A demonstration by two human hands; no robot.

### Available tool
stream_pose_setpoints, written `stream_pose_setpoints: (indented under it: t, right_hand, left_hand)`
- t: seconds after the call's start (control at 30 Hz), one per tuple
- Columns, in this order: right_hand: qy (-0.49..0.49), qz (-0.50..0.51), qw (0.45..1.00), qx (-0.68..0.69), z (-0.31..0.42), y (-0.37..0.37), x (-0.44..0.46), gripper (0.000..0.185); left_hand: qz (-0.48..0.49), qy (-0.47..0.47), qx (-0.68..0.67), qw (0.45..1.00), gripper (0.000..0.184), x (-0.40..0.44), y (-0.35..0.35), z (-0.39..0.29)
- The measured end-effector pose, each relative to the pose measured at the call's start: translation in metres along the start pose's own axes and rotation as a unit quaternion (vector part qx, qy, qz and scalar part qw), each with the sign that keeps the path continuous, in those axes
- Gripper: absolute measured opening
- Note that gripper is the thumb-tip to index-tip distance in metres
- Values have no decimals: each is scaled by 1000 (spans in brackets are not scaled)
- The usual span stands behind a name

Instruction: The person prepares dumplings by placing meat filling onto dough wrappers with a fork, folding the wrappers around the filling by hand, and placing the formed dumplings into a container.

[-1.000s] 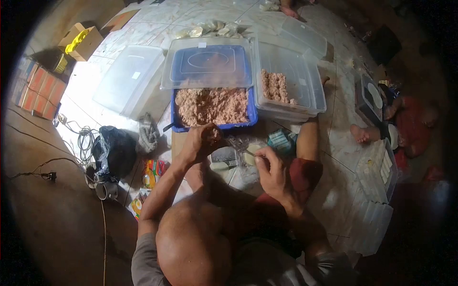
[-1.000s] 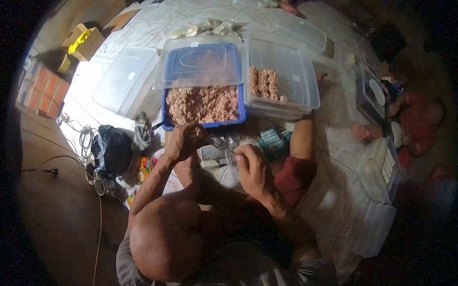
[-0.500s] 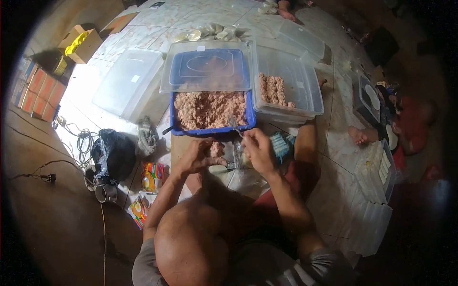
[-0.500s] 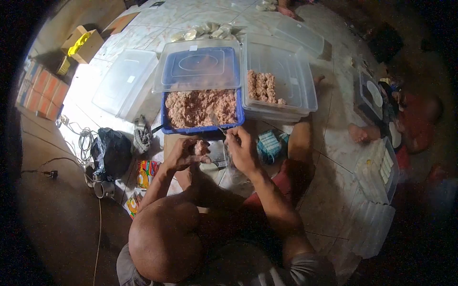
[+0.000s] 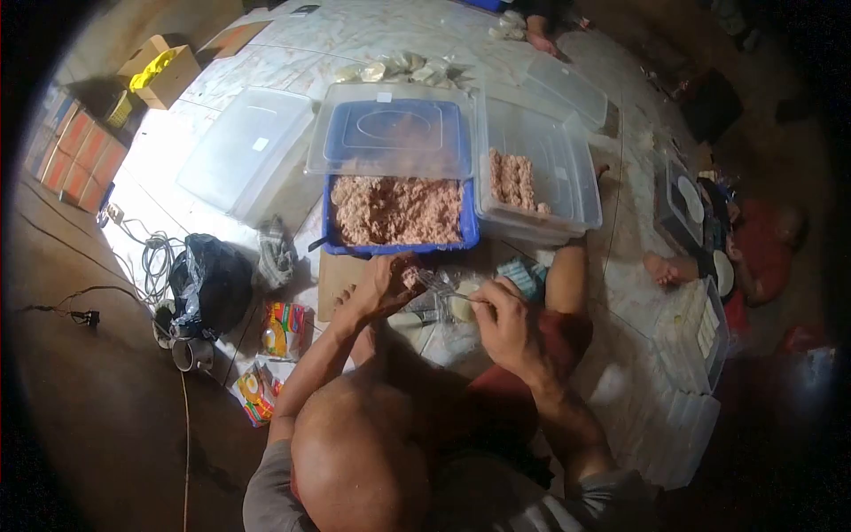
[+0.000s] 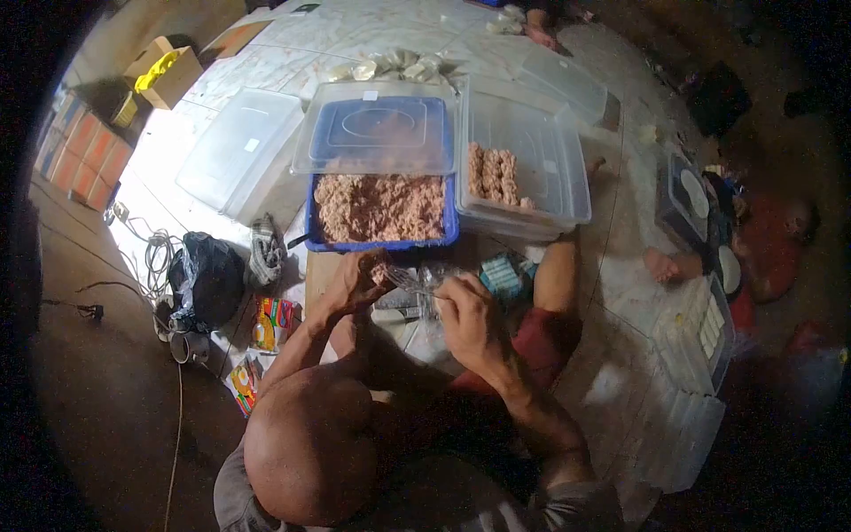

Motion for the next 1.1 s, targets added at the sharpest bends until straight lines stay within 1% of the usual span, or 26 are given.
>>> stream_pose_setpoints:
  t: [0.03, 0.07, 0.1, 0.13, 0.17, 0.2, 0.23, 0.3, 0.33, 0.4, 0.43, 0.47, 0.5, 0.53, 0.57, 0.6, 0.63, 0.7, 0.73, 0.77, 0.83, 0.87, 0.9, 0.97, 1.0, 1.1]
  right_hand:
    - [33, -8, 999, 22, -6, -6, 0, 8]
    - [8, -28, 999, 28, -3, -8, 3, 8]
    - [15, -29, 999, 29, 1, -7, 1, 8]
    - [32, -43, 997, 55, 6, -11, 3, 7]
    - [44, -56, 994, 81, 8, -14, 7, 7]
    - [60, -73, 991, 94, 3, -19, 5, 6]
    - [60, -72, 991, 95, -1, -16, 7, 6]
    - [23, -44, 997, 57, -6, -1, 6, 6]
    - [14, -7, 1000, 16, -6, 10, 5, 6]
    - [12, -22, 999, 35, -7, 4, 4, 6]
    - [17, -33, 998, 56, -10, 1, 4, 6]
    - [32, -45, 998, 39, -11, -1, 5, 5]
    - [39, -45, 997, 40, -10, -2, 2, 5]
    - [39, -59, 996, 57, -6, -7, 2, 6]
    - [32, -72, 994, 73, -1, -13, 7, 7]
    - [53, -89, 992, 65, 1, -23, 7, 8]
    - [53, -89, 992, 66, -1, -26, 6, 8]
    - [70, -79, 994, 41, -12, -26, 1, 8]
    - [73, -53, 993, 72, -21, -17, -3, 9]
    - [70, -54, 994, 71, -25, -13, -7, 9]
    - [79, -25, 992, 91, -32, 2, -11, 10]
    - [76, -26, 993, 86, -35, 7, -11, 10]
    - [78, -25, 993, 86, -36, 10, -9, 10]
    - [7, -26, 999, 21, -23, 13, 0, 10]
    - [7, -26, 999, 21, -25, 15, 3, 10]
    - [-3, -70, 997, 25, -26, 11, 13, 12]
  left_hand:
    - [-58, 7, 14, 998, 38, -1, -12, -6]
    - [45, -49, 73, 995, 46, 0, 6, 4]
    - [51, -50, 71, 995, 46, -3, 8, 2]
    - [47, -28, -71, 996, 50, -2, 7, -5]
    - [37, -5, -209, 977, 54, 3, 1, -11]
    - [47, -15, -258, 965, 45, 6, -5, -17]
    - [46, -16, -256, 965, 45, 10, -13, -21]
    - [160, -73, -119, 977, 56, 6, 3, -18]
    - [-2, 43, 59, 997, 51, -4, 14, 19]
    - [-13, 48, 50, 997, 50, 0, -3, -7]
    - [32, 0, 55, 998, 51, 4, -3, -11]
    - [77, -47, 64, 994, 52, 7, -4, -16]
    - [84, -49, 61, 993, 52, 5, 1, -17]
    - [52, -26, -63, 996, 51, 8, -4, -23]
    - [14, 0, -182, 983, 49, 14, -14, -27]
    - [-22, 9, -178, 984, 42, 16, -23, -25]
    - [-23, 9, -177, 984, 42, 16, -23, -23]
    - [6, -37, -104, 994, 42, 13, -13, -13]
    - [-26, -30, -91, 995, 38, 14, -15, -15]
    - [-27, -28, -90, 995, 38, 14, -11, -11]
    - [-81, -4, -22, 996, 35, 14, -18, -16]
    - [-48, -54, 1, 997, 33, 10, -9, -6]
    - [-47, -55, 0, 997, 33, 9, -6, -2]
    - [-68, 28, 157, 985, 36, 9, -4, -11]
    - [-68, 28, 158, 985, 36, 9, -3, -10]
    - [-45, -21, 189, 981, 42, 5, -1, -1]
Point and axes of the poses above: each hand's wrist, its own x-axis towards the middle knuckle, its own y-axis out of the palm, z = x × y, the point moved 10 cm from there along x, towards the middle knuckle, and after that the axes turned 14 degrees about x, right-handed, at the moved point
